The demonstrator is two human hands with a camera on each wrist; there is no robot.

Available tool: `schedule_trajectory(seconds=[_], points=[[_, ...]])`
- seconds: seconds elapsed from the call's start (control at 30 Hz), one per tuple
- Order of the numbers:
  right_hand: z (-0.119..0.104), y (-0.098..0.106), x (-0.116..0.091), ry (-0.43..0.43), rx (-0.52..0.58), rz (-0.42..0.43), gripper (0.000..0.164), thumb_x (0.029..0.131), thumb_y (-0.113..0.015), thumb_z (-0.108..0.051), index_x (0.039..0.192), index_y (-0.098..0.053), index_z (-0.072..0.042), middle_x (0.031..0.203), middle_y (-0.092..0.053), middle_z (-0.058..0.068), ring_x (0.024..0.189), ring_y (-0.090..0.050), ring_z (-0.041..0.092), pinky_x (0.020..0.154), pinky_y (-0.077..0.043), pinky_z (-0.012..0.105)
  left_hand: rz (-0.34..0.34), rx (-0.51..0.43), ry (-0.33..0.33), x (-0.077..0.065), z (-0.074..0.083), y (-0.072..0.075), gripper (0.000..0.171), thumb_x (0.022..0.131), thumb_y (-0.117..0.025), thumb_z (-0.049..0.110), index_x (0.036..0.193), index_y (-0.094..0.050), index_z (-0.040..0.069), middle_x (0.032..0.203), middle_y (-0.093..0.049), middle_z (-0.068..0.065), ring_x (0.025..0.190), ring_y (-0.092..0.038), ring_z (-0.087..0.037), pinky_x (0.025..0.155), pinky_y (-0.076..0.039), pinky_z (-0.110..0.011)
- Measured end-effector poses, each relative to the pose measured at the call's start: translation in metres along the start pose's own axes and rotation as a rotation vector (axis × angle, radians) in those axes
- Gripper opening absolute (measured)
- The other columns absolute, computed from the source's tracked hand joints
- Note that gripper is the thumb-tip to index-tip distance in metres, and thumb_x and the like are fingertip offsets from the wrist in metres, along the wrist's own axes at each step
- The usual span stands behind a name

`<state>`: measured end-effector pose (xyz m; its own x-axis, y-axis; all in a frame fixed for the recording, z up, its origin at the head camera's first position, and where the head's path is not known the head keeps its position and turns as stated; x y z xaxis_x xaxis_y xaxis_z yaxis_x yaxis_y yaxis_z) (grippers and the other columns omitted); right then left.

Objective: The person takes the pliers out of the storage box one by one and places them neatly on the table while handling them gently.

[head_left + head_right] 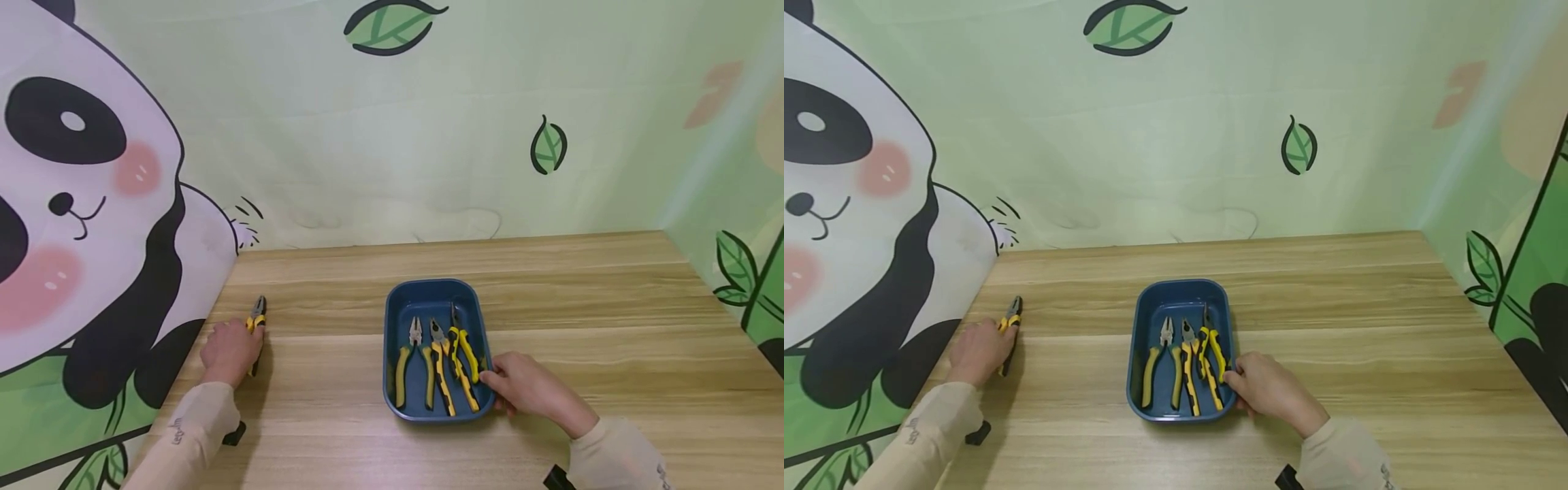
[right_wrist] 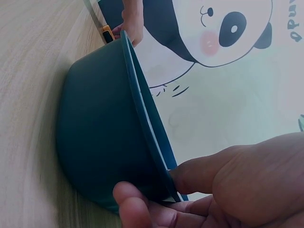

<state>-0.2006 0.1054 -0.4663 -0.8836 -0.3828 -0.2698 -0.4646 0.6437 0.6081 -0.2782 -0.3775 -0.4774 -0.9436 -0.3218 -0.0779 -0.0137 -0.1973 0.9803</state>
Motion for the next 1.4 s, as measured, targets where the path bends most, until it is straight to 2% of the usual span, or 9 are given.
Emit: schedule_trajectory(seconds=[0.17, 0.33, 0.67, 0.87, 1.13, 1.4], points=[[-0.001, 0.0, 0.0, 0.002, 0.006, 0.0, 0.02, 0.104, -0.06, -0.01, 0.086, -0.065, -0.002, 0.062, -0.061, 0.001, 0.047, -0.056, 0.013, 0.047, -0.038, 0.023, 0.045, 0.004, -0.034, 0.0, -0.001, 0.008, 0.044, 0.104, -0.054, 0.032, 0.099, -0.058, -0.012, 0.097, -0.057, -0.034, 0.087, -0.061, -0.049, 0.064, -0.05, -0.056], [-0.001, 0.0, 0.0, 0.007, 0.008, 0.0, 0.02, 0.104, -0.06, -0.01, 0.086, -0.065, -0.003, 0.062, -0.061, 0.002, 0.047, -0.056, 0.013, 0.047, -0.038, 0.023, 0.052, -0.004, -0.047, -0.001, -0.002, 0.013, 0.042, 0.104, -0.052, 0.028, 0.106, -0.059, -0.013, 0.1, -0.057, -0.033, 0.084, -0.061, -0.047, 0.065, -0.049, -0.055], [-0.002, 0.0, -0.001, 0.012, 0.0, 0.0, 0.021, 0.104, -0.059, -0.011, 0.086, -0.065, -0.003, 0.062, -0.061, 0.001, 0.048, -0.056, 0.013, 0.047, -0.037, 0.023, 0.02, -0.042, -0.03, -0.004, 0.002, 0.024, 0.052, 0.107, -0.043, 0.027, 0.137, -0.049, -0.015, 0.122, -0.053, -0.036, 0.105, -0.055, -0.051, 0.086, -0.046, -0.063], [-0.002, 0.0, -0.001, 0.009, 0.007, 0.001, 0.02, 0.104, -0.059, -0.011, 0.087, -0.066, -0.002, 0.063, -0.061, 0.002, 0.048, -0.056, 0.013, 0.047, -0.038, 0.023, 0.011, -0.09, -0.048, -0.004, 0.002, 0.031, 0.057, 0.108, -0.046, 0.028, 0.147, -0.04, -0.014, 0.142, -0.043, -0.039, 0.127, -0.043, -0.058, 0.104, -0.035, -0.069], [-0.003, 0.001, 0.0, 0.008, 0.0, 0.004, 0.019, 0.104, -0.059, -0.011, 0.088, -0.066, -0.002, 0.062, -0.061, 0.001, 0.047, -0.056, 0.013, 0.047, -0.038, 0.023, 0.075, -0.094, -0.15, -0.01, 0.014, 0.049, 0.056, 0.107, -0.046, 0.025, 0.146, -0.041, -0.015, 0.145, -0.04, -0.041, 0.129, -0.041, -0.06, 0.104, -0.032, -0.072], [-0.001, 0.0, 0.0, -0.005, 0.001, -0.001, 0.02, 0.104, -0.059, -0.011, 0.087, -0.065, -0.002, 0.063, -0.061, 0.001, 0.048, -0.056, 0.013, 0.047, -0.038, 0.023, 0.054, -0.119, -0.165, -0.013, 0.022, 0.063, 0.062, 0.11, -0.044, 0.03, 0.153, -0.032, -0.013, 0.156, -0.027, -0.039, 0.14, -0.029, -0.059, 0.113, -0.023, -0.07]])
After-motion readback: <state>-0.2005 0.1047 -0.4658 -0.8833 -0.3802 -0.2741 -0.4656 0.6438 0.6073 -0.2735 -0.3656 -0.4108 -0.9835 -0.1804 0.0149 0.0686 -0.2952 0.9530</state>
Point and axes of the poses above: each hand's wrist, its own x-axis towards the middle knuckle, its own y-axis out of the back of the hand, z = x × y, the point moved 10 cm from there along x, towards the middle knuckle
